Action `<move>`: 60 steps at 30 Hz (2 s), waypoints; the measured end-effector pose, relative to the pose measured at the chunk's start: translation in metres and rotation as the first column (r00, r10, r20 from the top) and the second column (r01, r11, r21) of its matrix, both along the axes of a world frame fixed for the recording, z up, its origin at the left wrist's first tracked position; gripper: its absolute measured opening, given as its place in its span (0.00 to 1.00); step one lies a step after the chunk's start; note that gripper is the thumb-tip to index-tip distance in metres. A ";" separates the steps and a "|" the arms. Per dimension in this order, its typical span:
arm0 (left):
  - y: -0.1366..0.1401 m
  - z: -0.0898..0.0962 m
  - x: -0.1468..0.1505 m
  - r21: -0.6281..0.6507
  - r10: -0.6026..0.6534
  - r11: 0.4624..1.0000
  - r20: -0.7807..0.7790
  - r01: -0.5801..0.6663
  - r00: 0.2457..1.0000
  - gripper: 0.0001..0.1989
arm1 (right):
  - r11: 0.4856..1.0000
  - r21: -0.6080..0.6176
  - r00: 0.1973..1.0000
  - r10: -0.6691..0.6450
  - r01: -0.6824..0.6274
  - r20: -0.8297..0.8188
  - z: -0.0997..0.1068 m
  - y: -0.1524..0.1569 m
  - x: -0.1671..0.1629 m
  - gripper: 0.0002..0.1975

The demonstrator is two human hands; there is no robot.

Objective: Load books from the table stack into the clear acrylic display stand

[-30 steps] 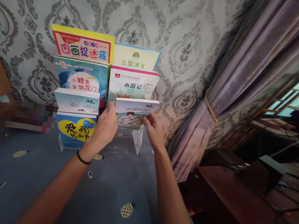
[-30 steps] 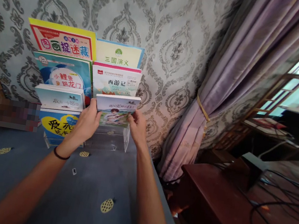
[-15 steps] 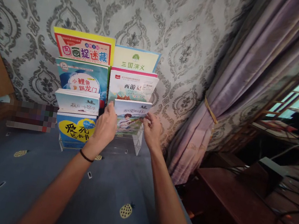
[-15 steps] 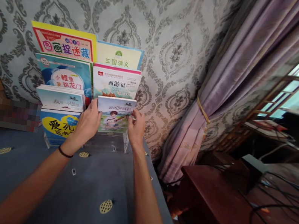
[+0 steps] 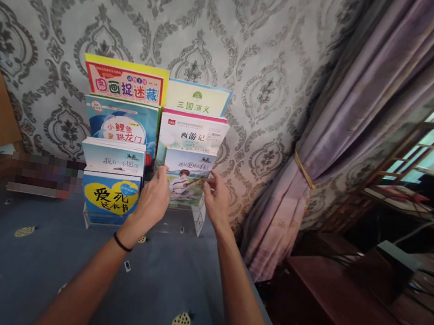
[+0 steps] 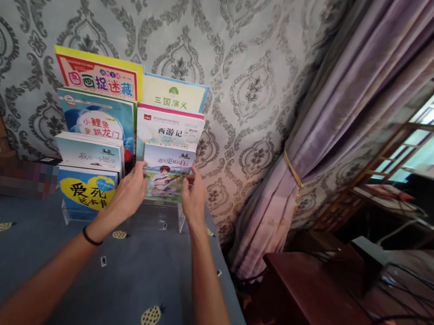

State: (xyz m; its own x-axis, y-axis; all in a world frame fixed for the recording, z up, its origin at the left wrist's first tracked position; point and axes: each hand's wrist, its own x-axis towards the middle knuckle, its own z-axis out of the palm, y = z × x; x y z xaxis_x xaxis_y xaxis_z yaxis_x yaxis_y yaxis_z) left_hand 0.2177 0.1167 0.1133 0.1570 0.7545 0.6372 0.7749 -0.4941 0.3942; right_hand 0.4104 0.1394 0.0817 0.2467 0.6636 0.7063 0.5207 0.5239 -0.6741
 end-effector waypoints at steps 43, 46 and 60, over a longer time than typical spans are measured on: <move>0.003 -0.011 -0.008 0.105 -0.017 0.994 -0.007 0.018 1.000 0.23 | 0.994 -0.098 0.998 -0.047 0.052 0.052 -0.002 0.007 0.016 0.16; 0.002 -0.011 -0.008 0.123 -0.008 0.992 -0.006 0.009 1.000 0.23 | 0.992 -0.112 0.996 -0.056 0.063 0.065 -0.002 0.007 0.015 0.16; -0.001 -0.009 -0.008 0.077 -0.035 0.996 -0.013 0.036 0.999 0.23 | 0.991 -0.125 0.997 -0.043 0.050 0.063 -0.001 0.008 0.018 0.15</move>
State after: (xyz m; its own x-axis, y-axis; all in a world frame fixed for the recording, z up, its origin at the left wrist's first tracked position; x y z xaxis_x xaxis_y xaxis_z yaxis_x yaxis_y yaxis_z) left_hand 0.2100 0.1160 0.1042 0.1904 0.6968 0.6915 0.7606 -0.5501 0.3449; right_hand 0.4279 0.1473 0.0806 0.2391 0.7373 0.6319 0.5839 0.4108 -0.7002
